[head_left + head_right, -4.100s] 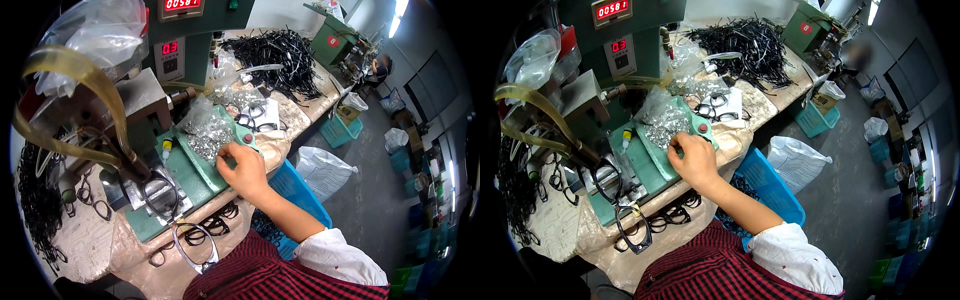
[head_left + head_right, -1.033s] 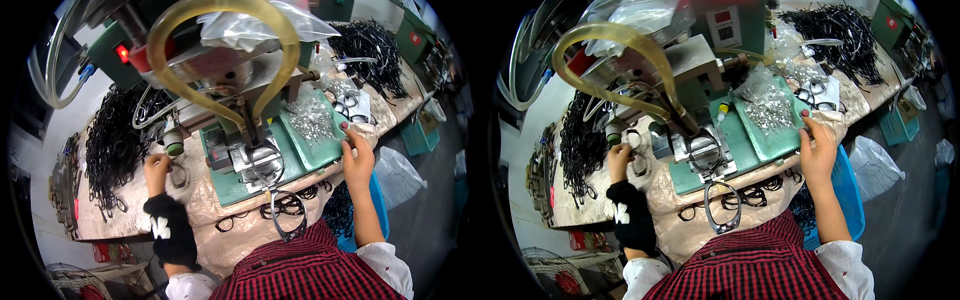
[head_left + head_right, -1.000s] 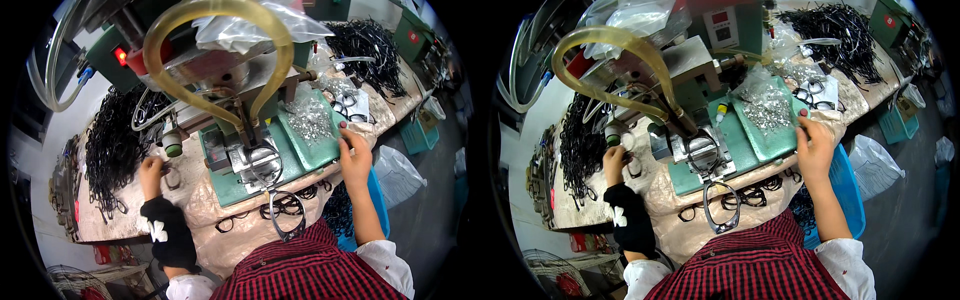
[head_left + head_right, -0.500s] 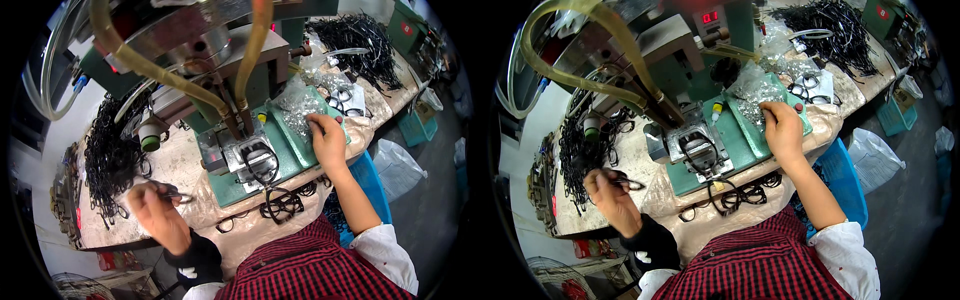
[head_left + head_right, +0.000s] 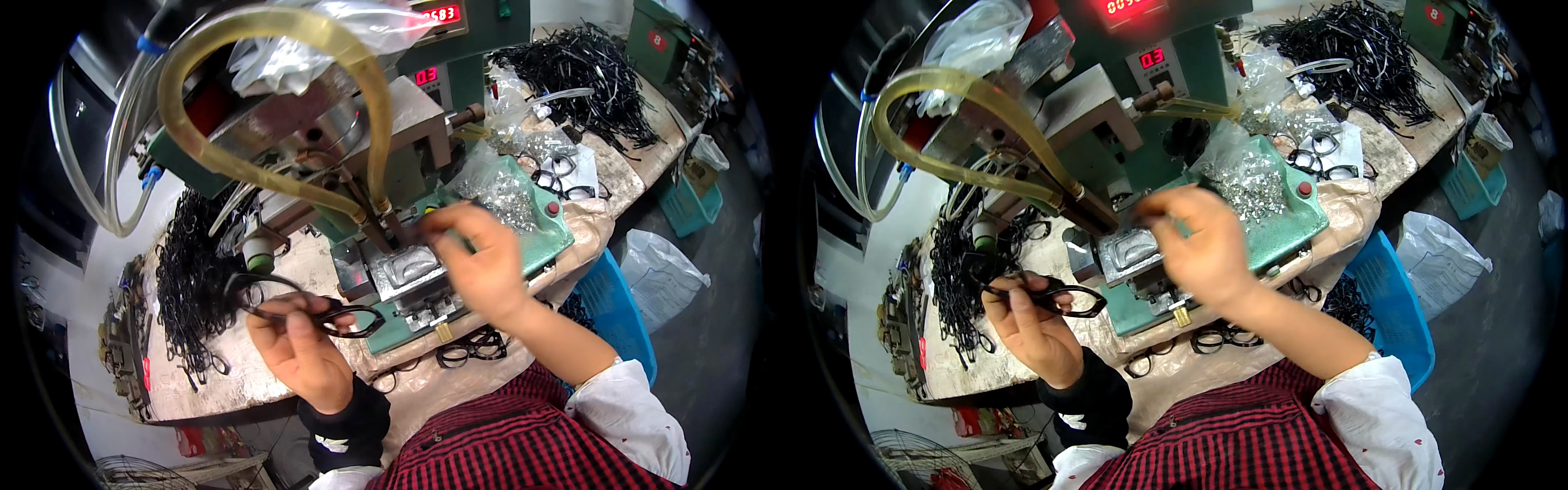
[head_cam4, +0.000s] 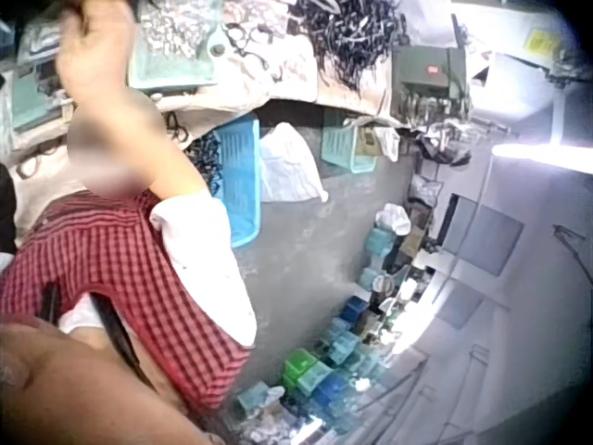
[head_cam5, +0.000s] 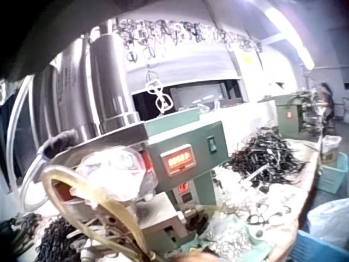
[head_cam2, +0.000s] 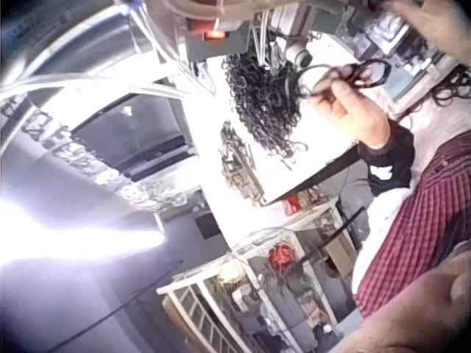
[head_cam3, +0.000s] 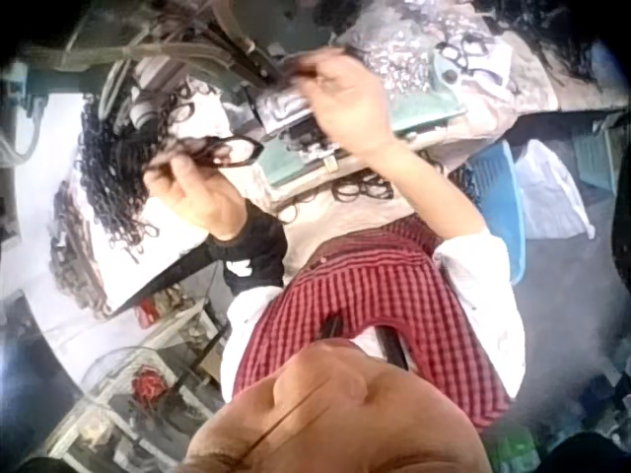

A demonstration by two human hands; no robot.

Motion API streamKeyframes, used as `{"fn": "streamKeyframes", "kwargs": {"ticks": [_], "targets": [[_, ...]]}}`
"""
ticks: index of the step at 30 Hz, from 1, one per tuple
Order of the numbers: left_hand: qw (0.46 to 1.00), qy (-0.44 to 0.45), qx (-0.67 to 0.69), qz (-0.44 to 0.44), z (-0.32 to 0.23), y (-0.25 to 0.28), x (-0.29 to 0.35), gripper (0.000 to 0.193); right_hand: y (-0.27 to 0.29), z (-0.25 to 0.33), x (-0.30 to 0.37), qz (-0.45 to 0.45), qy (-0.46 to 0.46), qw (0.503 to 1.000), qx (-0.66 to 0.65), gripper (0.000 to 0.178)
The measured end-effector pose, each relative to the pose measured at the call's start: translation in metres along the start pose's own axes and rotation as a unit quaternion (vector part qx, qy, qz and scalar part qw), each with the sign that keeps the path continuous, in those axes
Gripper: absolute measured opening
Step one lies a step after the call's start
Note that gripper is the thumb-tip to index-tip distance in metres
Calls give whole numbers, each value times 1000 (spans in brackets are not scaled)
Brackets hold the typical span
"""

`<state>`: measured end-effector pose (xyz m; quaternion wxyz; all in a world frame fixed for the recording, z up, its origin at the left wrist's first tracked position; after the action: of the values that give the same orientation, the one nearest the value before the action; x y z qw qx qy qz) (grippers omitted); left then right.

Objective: The person repeatedly picks up black eyeglass frames, places them into a press machine, and activates the machine to attach nose pads. The finished frames are placed on the table. The process is repeated continuously throughout the clip.

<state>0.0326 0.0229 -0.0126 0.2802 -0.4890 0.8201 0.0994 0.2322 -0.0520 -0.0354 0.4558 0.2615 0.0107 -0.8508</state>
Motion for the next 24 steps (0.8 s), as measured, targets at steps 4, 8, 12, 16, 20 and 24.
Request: {"fn": "streamKeyframes", "kwargs": {"ticks": [4,8,12,16,20,24], "targets": [[996,-88,-23,19,-30,-1,-13,18,-23,2,5,70,-38,981,-175,34],[985,-145,-86,47,-36,-7,-39,21,-27,6,6,73,-115,928,-347,44],[986,-151,-65,27,-23,-3,-48,16,-28,6,7,63,-91,946,-304,47],[987,-141,-75,16,-22,-2,-50,16,-27,4,8,77,-49,969,-228,50],[986,-149,-74,29,-25,-1,-50,17,-32,10,8,80,-46,956,-280,52],[984,-149,-92,22,-26,-4,-53,17,-31,14,8,84,-80,938,-328,56]]}}
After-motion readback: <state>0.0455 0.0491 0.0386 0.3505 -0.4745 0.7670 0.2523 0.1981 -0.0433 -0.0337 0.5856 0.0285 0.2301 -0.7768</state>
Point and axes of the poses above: each hand's wrist, its own x-axis away from the middle knuckle, its own y-axis out of the back of the hand, z = x × y, the point moved 3 cm from there along -x, towards the middle knuckle, and after that the axes turned 13 degrees about z, right-handed, at the moved point
